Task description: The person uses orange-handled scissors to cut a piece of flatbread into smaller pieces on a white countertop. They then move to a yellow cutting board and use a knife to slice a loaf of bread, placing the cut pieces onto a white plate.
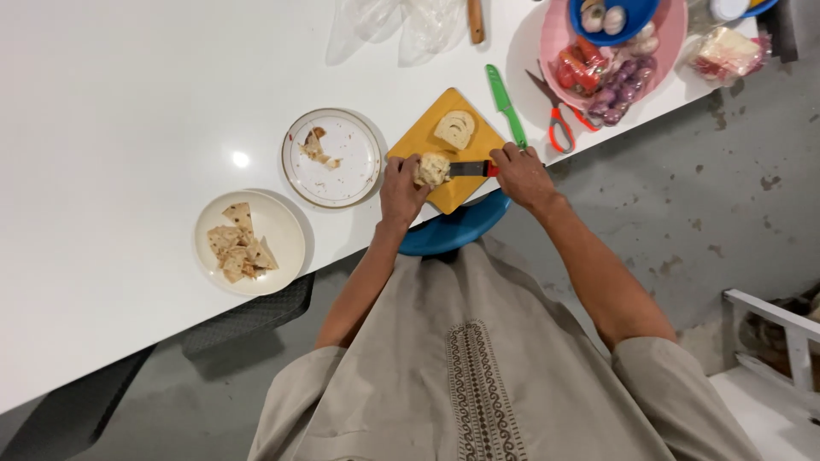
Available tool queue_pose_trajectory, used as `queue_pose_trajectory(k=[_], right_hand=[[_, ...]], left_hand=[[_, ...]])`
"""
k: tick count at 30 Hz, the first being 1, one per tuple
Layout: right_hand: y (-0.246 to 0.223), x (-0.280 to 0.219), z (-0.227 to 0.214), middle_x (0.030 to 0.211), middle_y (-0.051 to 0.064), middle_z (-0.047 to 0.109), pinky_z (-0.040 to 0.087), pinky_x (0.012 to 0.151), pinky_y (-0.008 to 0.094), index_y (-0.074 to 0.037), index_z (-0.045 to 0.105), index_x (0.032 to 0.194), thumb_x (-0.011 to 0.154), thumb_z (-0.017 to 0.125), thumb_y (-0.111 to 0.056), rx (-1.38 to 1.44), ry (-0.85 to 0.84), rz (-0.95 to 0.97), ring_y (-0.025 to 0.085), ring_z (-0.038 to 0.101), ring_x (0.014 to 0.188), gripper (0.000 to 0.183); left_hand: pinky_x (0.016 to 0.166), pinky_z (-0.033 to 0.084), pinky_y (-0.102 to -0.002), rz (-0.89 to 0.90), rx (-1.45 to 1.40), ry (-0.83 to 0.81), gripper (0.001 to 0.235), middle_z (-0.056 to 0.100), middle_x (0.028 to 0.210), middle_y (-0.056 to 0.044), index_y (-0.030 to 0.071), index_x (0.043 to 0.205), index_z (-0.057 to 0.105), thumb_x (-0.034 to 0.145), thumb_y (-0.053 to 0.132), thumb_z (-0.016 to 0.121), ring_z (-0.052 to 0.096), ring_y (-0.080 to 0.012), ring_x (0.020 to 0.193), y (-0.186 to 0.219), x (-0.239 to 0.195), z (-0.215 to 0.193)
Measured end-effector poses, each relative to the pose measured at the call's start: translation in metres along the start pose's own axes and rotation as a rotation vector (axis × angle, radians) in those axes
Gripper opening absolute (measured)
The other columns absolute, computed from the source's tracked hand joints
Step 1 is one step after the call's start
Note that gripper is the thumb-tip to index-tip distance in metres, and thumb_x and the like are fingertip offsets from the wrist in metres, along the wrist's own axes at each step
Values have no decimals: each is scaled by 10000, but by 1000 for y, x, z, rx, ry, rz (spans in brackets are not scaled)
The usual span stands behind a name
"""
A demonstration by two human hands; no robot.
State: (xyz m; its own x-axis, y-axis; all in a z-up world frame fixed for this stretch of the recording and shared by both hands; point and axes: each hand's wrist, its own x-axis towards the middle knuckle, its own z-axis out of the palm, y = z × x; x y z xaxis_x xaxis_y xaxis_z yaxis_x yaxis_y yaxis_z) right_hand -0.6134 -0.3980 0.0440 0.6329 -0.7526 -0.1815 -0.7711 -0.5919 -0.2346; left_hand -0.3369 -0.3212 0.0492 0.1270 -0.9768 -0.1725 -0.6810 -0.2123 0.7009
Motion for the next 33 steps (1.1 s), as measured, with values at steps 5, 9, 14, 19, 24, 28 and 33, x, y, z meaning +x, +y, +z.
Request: queue_pose_trajectory(k=[5,9,14,19,24,28,33], right_hand=[[9,-10,37,1152,153,581,438,960,486,-69,554,1301,991,608,-109,30,-14,18,348,604,1019,317],[-12,-17,14,1164,140,589,422,974,490,-84,552,1276,1011,659,-189,51,4,7,344,610,1064,305],[4,-25,13,1238,196,593,442,972,498,-42,526,1351,824,747,-214,112,39,-50,386,597,1124,597],[16,-20,2,1227,221,589,498,960,491,-18,501,1421,857,723,-143,202,-41,-46,414,593,1093,619],[-4,-17,-32,1141,248,611,528,893,515,-20,489,1421,853,676,-113,316,-54,-6,440,618,1029,605],[-25,-20,-49,1152,290,646,520,877,541,-26,452,1461,958,601,-141,578,-158,136,474,633,1038,537],[-43,-31,-48,1248,313,640,504,935,530,-10,398,1484,1030,520,-138,809,-174,195,482,625,1123,487]], left_hand=[[819,544,-460,-72,-68,114,626,539,1129,-135,74,1225,566,726,228,912,602,-340,1031,-6,-15,0],[798,557,-454,-125,-95,172,604,551,1112,-135,68,1189,545,733,228,906,616,-337,1011,-10,-20,9],[795,562,-445,-219,-132,193,597,606,1048,-135,67,1180,512,766,252,900,654,-326,946,-8,-24,15],[750,582,-436,-126,-77,205,599,630,1052,-149,43,1271,566,790,229,870,683,-315,894,5,-26,6],[704,609,-397,-116,-54,177,348,672,990,-128,34,1133,695,892,263,799,743,-257,780,7,-32,10],[689,592,-403,-221,6,190,354,732,851,-166,-10,1004,736,900,325,787,736,-300,747,30,-33,13],[692,602,-372,-348,-110,219,410,764,823,-194,-42,1053,729,902,338,762,759,-281,741,41,-38,35]])
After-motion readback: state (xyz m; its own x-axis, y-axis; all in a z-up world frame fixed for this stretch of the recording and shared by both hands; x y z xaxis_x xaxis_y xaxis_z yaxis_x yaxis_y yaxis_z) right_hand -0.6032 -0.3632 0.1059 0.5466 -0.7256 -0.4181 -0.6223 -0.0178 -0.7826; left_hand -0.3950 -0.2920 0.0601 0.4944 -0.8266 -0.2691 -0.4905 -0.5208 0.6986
